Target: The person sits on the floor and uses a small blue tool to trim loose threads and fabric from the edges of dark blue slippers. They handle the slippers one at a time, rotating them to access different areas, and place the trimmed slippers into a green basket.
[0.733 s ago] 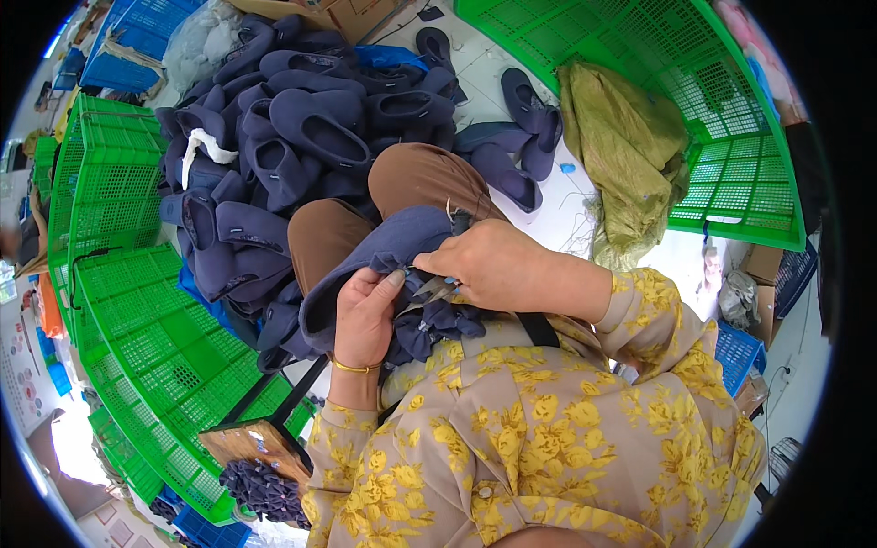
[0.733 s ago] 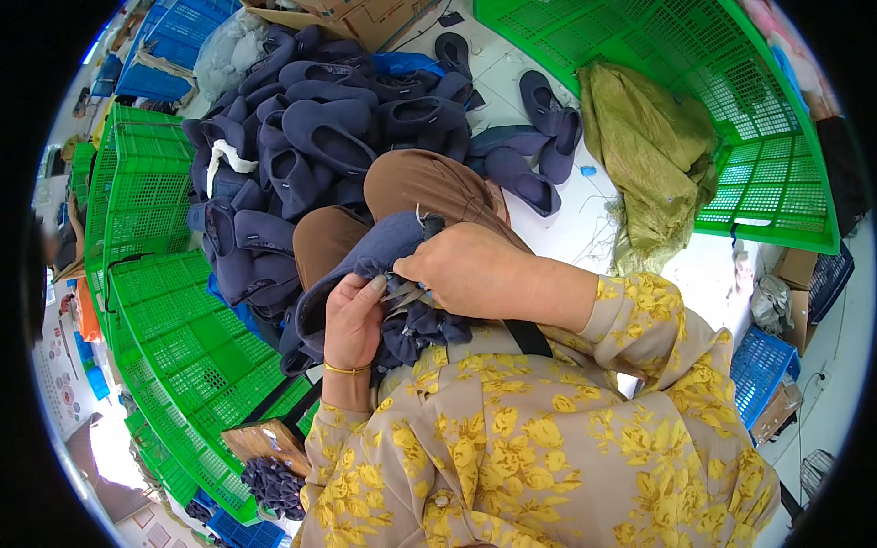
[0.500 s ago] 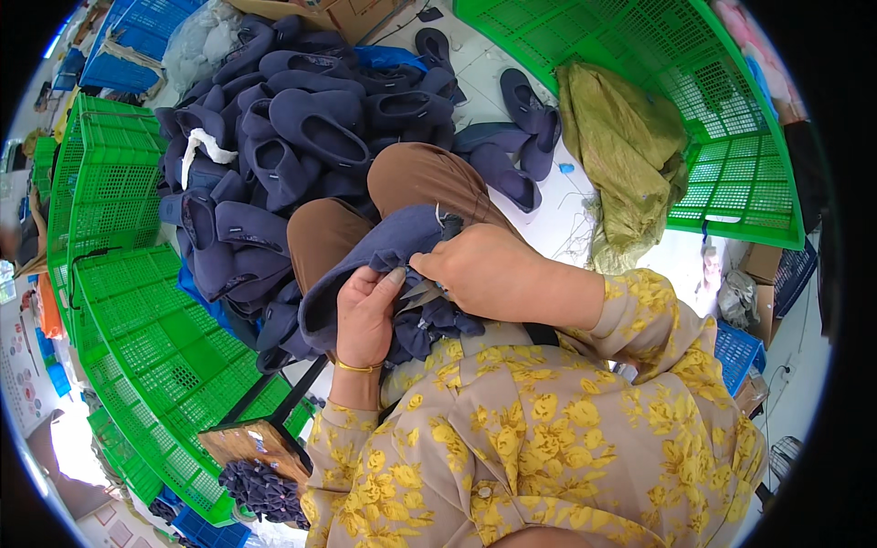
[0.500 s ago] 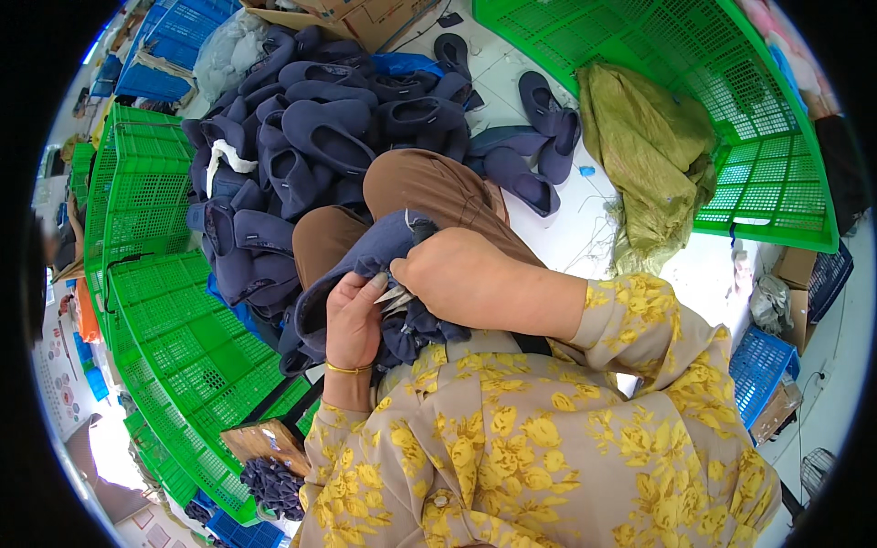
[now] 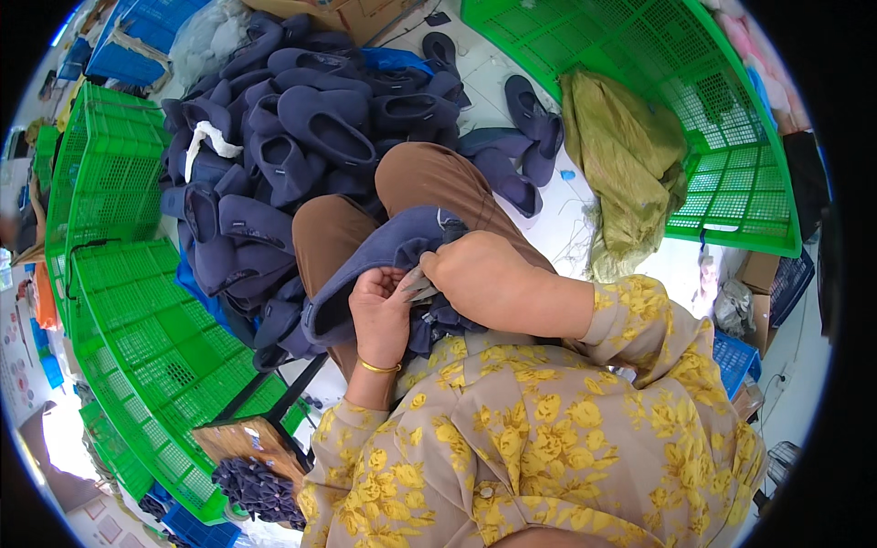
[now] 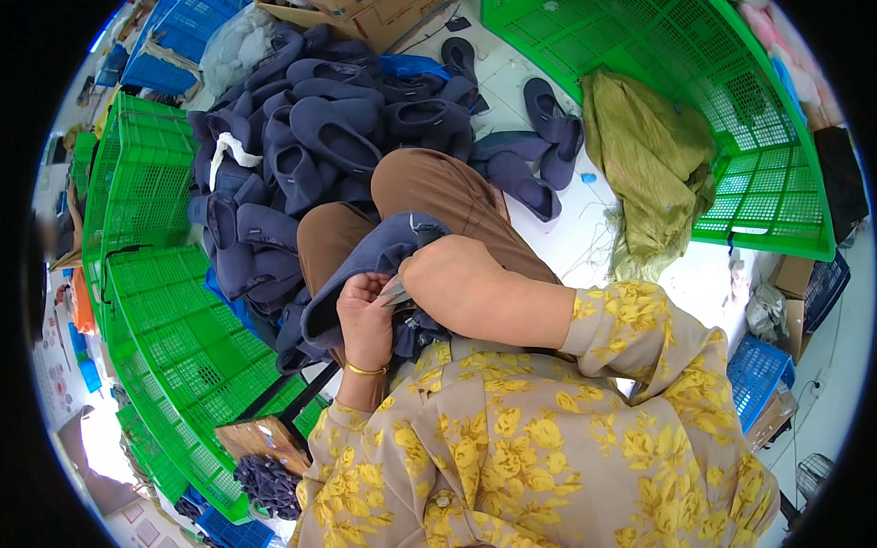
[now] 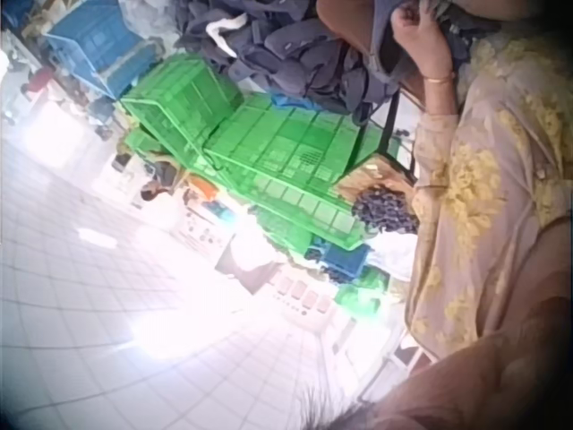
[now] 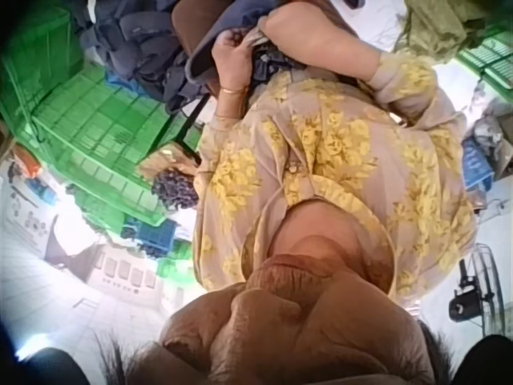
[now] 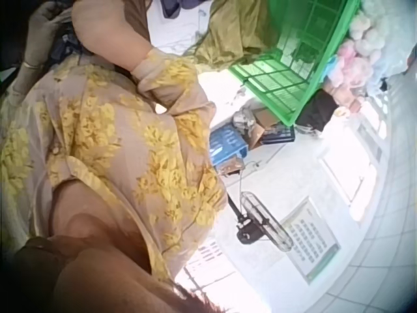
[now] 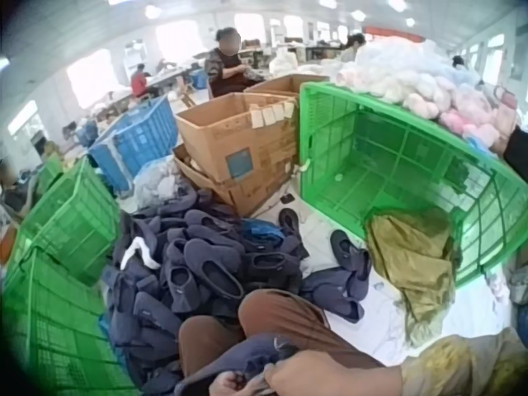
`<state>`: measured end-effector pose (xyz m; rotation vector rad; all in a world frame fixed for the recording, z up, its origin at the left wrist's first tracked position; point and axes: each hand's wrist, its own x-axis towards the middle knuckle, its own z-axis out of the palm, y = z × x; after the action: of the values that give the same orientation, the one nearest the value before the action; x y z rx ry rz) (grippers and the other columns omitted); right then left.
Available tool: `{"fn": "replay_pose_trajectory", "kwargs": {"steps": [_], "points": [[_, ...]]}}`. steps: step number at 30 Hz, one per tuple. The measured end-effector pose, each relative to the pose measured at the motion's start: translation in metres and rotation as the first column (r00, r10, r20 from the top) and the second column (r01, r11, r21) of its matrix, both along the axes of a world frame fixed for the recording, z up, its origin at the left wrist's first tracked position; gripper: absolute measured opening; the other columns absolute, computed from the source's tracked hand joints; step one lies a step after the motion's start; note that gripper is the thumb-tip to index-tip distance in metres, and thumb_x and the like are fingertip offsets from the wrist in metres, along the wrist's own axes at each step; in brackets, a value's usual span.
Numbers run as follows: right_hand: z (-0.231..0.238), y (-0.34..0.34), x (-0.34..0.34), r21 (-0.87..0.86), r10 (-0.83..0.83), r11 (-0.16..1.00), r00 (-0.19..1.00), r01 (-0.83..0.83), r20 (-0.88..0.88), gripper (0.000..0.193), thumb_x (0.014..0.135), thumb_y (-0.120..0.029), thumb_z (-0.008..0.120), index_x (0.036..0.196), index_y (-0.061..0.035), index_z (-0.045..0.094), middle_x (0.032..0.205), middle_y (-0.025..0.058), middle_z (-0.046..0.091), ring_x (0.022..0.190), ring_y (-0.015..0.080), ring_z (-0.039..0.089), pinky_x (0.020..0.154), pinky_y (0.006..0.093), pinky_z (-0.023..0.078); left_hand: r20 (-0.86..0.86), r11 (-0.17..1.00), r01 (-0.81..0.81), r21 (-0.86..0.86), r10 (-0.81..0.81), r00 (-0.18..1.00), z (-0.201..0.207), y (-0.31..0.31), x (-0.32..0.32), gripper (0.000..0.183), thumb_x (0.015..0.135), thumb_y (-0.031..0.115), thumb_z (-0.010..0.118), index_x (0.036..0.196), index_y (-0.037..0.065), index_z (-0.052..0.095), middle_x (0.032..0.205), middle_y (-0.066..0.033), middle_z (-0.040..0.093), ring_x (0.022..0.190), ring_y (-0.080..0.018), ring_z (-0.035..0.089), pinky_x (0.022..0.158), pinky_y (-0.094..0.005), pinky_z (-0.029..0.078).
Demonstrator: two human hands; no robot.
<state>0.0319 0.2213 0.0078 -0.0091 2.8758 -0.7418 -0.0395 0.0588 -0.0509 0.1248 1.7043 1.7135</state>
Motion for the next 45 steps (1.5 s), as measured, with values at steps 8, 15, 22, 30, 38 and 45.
{"fn": "replay_pose_trajectory", "kwargs": {"steps": [8, 15, 22, 30, 38, 45], "points": [[-0.008, 0.013, -0.008, -0.092, -0.001, 0.996, 1.0, -0.001, -0.022, 0.015, 0.073, -0.003, 0.061, 0.088, -0.0032, 0.064, 0.079, 0.0139, 0.066, 0.077, 0.0324, 0.066, 0.07, 0.0417, 0.052, 0.025, 0.999, 0.037, -0.033, -0.036, 0.999, 0.006, -0.002, -0.005, 0.009, 0.089, 0.002, 0.066, 0.095, -0.004, 0.063, 0.085, -0.0015, 0.063, 0.076, -0.0053, 0.056, 0.068, -0.0192, 0.047], [-0.012, 0.042, -0.013, -0.262, -0.009, 0.965, 0.999, 0.022, 0.054, 0.035, 0.076, -0.005, 0.061, 0.109, -0.0142, 0.07, 0.088, 0.0184, 0.068, 0.087, 0.0362, 0.065, 0.077, 0.046, 0.05, 0.264, 0.987, 0.053, 0.154, -0.093, 0.96, 0.007, -0.005, -0.019, 0.01, 0.091, 0.008, 0.066, 0.094, -0.001, 0.064, 0.084, 0.0009, 0.063, 0.072, -0.0044, 0.053, 0.067, -0.0179, 0.042], [-0.018, 0.049, -0.018, -0.439, 0.001, 0.898, 0.998, 0.026, 0.061, 0.035, 0.076, 0.001, 0.056, 0.106, -0.0113, 0.071, 0.093, 0.0174, 0.069, 0.09, 0.0368, 0.064, 0.08, 0.0432, 0.049, 0.316, 0.971, 0.079, 0.224, -0.15, 0.937, 0.003, -0.004, -0.021, 0.011, 0.093, 0.007, 0.061, 0.1, -0.001, 0.064, 0.088, -0.0003, 0.064, 0.074, -0.005, 0.054, 0.068, -0.0185, 0.042], [-0.027, 0.053, -0.021, -0.602, 0.019, 0.798, 0.997, 0.029, 0.073, 0.031, 0.079, 0.002, 0.056, 0.105, -0.008, 0.069, 0.095, 0.0159, 0.069, 0.09, 0.0352, 0.065, 0.079, 0.0388, 0.049, 0.384, 0.927, 0.101, 0.36, -0.247, 0.89, -0.001, -0.003, -0.025, 0.023, 0.094, 0.002, 0.054, 0.115, -0.005, 0.062, 0.111, -0.0075, 0.067, 0.096, -0.0114, 0.062, 0.089, -0.0248, 0.046], [-0.02, 0.04, -0.024, -0.365, 0.014, 0.931, 1.0, -0.013, 0.001, 0.019, 0.084, -0.012, 0.061, 0.101, -0.0037, 0.065, 0.09, 0.0189, 0.068, 0.09, 0.0364, 0.065, 0.078, 0.0439, 0.049, 0.414, 0.933, 0.013, 0.36, -0.172, 0.894, -0.003, 0.001, -0.02, 0.022, 0.093, 0.002, 0.056, 0.114, -0.003, 0.063, 0.11, -0.0056, 0.067, 0.096, -0.0104, 0.061, 0.088, -0.0242, 0.047], [-0.016, 0.008, -0.024, -0.179, -0.241, 0.958, 0.967, 0.223, -0.085, 0.031, 0.083, -0.023, 0.066, 0.107, -0.0086, 0.053, 0.081, 0.0171, 0.067, 0.074, 0.04, 0.065, 0.064, 0.0478, 0.05, 0.346, 0.967, 0.075, 0.244, -0.159, 0.925, -0.008, 0.001, -0.021, 0.015, 0.091, 0.008, 0.064, 0.098, -0.003, 0.068, 0.091, -0.0004, 0.066, 0.08, -0.0066, 0.057, 0.074, -0.0213, 0.046]]}}
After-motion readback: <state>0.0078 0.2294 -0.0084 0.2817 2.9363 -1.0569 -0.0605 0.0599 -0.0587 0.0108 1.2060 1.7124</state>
